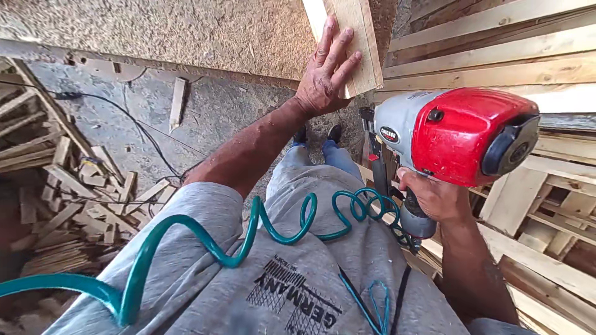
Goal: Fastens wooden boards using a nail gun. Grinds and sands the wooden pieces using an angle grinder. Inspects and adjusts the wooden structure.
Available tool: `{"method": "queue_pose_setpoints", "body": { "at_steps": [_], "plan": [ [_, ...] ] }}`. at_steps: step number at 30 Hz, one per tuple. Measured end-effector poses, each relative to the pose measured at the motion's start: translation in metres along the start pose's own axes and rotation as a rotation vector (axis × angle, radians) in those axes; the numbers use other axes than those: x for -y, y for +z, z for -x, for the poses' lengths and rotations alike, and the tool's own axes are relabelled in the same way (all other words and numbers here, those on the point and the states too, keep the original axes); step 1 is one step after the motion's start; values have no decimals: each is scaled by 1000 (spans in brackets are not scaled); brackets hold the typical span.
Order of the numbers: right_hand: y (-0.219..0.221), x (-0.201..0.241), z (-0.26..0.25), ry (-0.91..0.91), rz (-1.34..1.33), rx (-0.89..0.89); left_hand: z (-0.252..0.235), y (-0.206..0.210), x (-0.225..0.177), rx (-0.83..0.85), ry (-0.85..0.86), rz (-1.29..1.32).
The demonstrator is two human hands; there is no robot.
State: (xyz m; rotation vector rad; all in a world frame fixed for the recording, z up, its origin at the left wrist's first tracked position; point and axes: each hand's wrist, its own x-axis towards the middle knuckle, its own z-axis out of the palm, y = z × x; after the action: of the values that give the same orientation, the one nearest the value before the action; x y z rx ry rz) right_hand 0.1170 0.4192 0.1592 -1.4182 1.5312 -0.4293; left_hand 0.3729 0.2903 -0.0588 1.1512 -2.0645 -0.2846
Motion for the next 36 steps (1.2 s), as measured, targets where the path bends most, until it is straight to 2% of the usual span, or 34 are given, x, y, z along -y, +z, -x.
{"method": "queue_pose_setpoints", "body": {
  "at_steps": [3,7,15,21,25,30,36],
  "plan": [
    [4,-3,-11,15,20,11,0,1,0,1,7,18],
    [18,-5,-33,-57,-7,-11,-3,0,3,-8,11,12],
    [8,-3,-4,27,11,-8,-2,1,2,19,-6,49],
    [-16,41,16,-28,-71,-54,-1,1,9,21,13,82],
    [-30,70,-6,-40,8,-27,-2,1,11,7,33,85],
    [-30,82,-34,-3,41,-4,-1,1,12,-7,37,86],
    [-32,94,-43,40,85,10,-2,0,11,-16,27,94]
  ]
}}
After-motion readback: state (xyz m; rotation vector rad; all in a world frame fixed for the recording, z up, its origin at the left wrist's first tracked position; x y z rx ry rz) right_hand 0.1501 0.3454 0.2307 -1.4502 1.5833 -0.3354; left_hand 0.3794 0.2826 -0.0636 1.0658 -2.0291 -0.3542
